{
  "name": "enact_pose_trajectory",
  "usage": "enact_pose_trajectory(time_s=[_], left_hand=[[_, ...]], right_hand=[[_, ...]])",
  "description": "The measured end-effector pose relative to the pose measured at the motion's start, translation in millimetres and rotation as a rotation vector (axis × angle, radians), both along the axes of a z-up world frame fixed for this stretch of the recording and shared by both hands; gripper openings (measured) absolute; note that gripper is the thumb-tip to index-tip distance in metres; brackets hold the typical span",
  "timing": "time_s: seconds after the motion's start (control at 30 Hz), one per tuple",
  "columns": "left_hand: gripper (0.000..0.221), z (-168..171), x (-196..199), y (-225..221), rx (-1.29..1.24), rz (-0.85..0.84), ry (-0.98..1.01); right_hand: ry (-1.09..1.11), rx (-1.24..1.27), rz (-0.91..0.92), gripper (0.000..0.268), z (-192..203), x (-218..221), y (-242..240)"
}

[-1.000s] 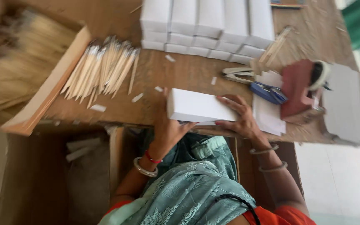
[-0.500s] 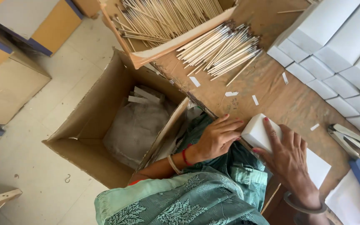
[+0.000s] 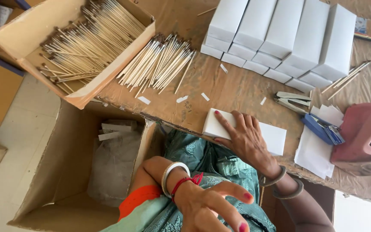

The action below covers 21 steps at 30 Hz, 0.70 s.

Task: The person places bundles of wooden sticks with brown tips into small cardboard boxes, adds a piece of bubble wrap, and secures the boxes with a stapler.

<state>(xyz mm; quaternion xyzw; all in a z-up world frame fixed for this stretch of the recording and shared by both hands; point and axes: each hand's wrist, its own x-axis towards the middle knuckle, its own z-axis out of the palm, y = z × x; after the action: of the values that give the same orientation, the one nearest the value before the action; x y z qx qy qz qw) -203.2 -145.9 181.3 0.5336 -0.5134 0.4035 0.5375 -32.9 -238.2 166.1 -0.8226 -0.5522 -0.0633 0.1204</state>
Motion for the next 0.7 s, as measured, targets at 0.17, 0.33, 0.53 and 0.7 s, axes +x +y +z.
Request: enact_pose_trajectory(time_s=[0.17, 0.33, 0.53, 0.7], left_hand=[[0.036, 38, 0, -9, -0.200, -0.274, 0.227], [0.061, 35, 31, 13, -0.218, -0.772, 0.389], [0.070, -33, 102, 67, 0.740, 0.804, 0.524], [0.103, -57, 125, 72, 1.139, 0.855, 0.535]], right_hand=[[0.004, 0.005, 0.007, 0.074, 1, -1, 0], [-0.001, 0.006, -0.009, 0.075, -11, 6, -6], [0.028, -0.128, 0.040, 0.067, -48, 33, -46], [0.107, -0.014, -0.149, 0.116, -8, 37, -67]])
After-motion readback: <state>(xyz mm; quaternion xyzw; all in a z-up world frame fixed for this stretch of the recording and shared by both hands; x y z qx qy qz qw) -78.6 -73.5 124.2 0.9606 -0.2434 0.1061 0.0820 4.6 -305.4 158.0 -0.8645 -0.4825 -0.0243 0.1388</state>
